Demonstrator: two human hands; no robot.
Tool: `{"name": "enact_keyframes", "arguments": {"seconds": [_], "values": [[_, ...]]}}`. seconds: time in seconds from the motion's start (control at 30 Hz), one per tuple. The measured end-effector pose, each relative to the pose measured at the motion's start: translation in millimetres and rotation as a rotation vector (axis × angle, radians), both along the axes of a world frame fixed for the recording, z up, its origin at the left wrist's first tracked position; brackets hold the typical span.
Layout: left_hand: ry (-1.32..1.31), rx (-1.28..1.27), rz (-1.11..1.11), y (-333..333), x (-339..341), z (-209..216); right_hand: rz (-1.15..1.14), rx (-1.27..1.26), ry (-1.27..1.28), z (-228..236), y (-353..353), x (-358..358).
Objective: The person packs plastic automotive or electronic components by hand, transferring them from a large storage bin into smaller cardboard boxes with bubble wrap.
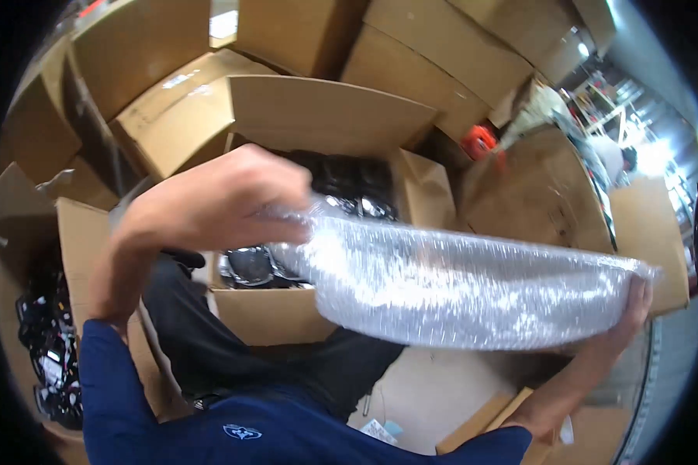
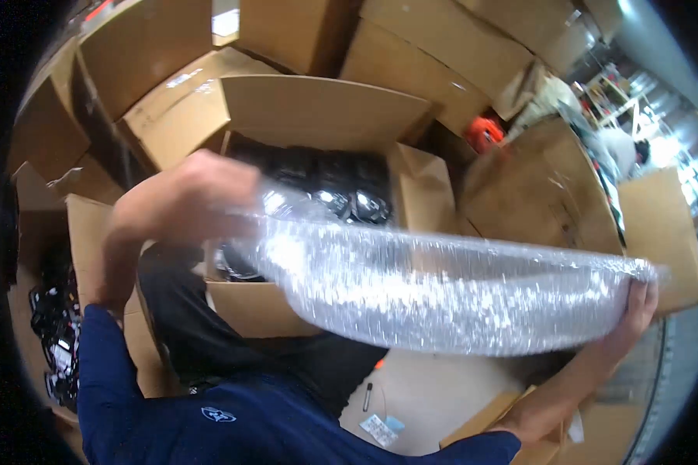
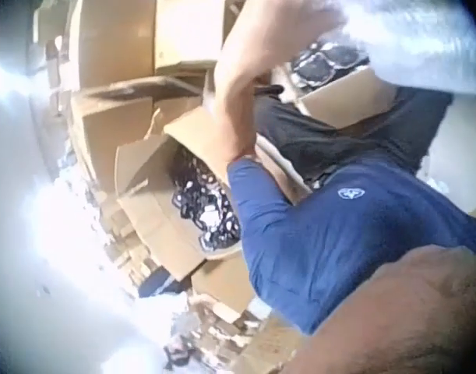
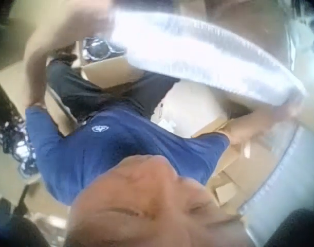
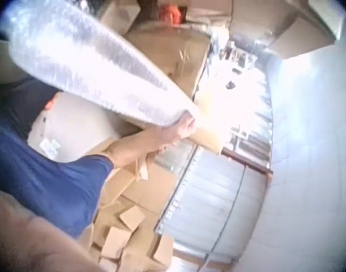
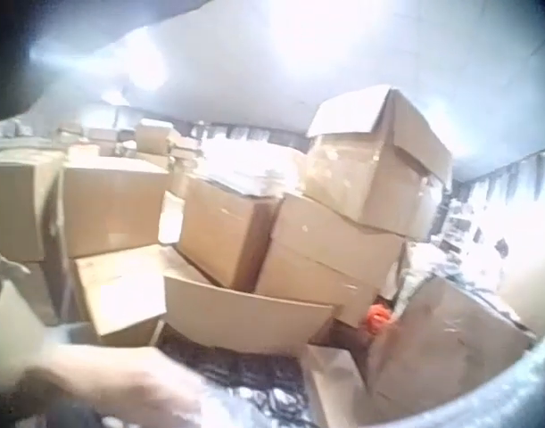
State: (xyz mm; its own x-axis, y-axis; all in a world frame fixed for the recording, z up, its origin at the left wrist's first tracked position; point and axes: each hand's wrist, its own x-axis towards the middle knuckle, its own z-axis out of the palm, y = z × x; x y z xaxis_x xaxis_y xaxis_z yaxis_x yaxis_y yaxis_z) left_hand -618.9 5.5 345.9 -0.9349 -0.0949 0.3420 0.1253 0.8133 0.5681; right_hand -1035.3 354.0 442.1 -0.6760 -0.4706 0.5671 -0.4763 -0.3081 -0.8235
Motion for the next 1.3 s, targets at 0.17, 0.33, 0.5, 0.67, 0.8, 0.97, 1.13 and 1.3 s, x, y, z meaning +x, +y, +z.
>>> {"name": "enact_keyframes", "arguments": {"seconds": [0.17,0.33,0.5,0.67,0.8,0.97,1.13,1.3], "values": [[-0.136,0.065,0.404,0,105,9,0.416,-0.063,-0.030,-65,-75,-9],[-0.275,0.277,0.683,-121,81,-34,0.175,0.580,0.159,-155,-242,-65],[-0.326,-0.120,0.719,-203,49,-157,0.208,0.600,0.292,-275,-353,-92],[-0.018,-0.355,0.699,-166,10,-166,0.293,0.632,0.334,-322,-394,-94],[-0.426,-0.298,0.400,-94,-16,-241,0.181,0.789,0.558,-331,-414,-105],[-0.512,-0.496,0.654,-73,13,-312,0.041,0.906,0.887,-343,-413,-93],[-0.506,-0.045,0.706,-34,29,-286,0.349,0.614,0.988,-318,-362,47],[-0.616,-0.266,0.547,-31,28,-327,0.467,0.844,1.343,-397,-297,82]]}}
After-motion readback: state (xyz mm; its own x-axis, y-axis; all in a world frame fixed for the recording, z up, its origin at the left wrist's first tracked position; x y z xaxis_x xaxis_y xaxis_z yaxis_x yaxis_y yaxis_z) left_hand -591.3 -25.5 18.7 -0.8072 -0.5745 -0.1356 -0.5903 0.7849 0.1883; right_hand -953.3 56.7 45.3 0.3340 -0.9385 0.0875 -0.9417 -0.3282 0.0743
